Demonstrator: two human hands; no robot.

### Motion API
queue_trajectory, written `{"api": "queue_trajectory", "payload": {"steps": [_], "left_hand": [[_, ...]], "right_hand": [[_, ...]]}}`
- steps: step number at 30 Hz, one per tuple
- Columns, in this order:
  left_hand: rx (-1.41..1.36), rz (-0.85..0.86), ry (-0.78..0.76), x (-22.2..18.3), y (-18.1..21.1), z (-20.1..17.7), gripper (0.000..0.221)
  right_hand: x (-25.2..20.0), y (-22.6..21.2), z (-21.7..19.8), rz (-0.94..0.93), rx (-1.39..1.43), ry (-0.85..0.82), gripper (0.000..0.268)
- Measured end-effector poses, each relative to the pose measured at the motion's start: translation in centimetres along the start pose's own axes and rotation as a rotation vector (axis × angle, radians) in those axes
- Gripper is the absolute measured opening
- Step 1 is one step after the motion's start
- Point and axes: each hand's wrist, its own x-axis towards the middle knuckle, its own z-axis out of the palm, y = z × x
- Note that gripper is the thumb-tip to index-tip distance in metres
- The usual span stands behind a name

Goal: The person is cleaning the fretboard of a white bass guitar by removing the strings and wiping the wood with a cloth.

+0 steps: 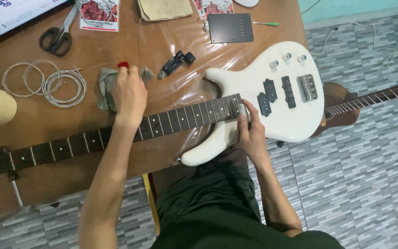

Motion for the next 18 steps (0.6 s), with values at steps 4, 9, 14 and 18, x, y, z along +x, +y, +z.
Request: {"api": "queue_trajectory", "payload": {"steps": [4,9,14,18], "left_hand": [[-0.33,-0.099,0.089,2.9,0.5,0.2,0.058],[-0.379,-0.156,-0.03,-0.3,2.1,-6.4,0.075],[-0.605,-0.071,0.612,-10.3,0.1,-9.9,0.014],[-0.585,-0.168,0.926,-20.4,-6.6,-4.0,0.009]], "right_hand": [[0.3,-1.0,-0.3,0.101,0.136,-0.012,0.041],[0.8,-1.2,-0.3,0.15,0.012,-0.056,0.033],[1.1,1.6,1.3,-0.259,-0.466,0.168,0.039],[1.3,0.8,1.5,-0.269,-0.555,0.163,0.031]]}}
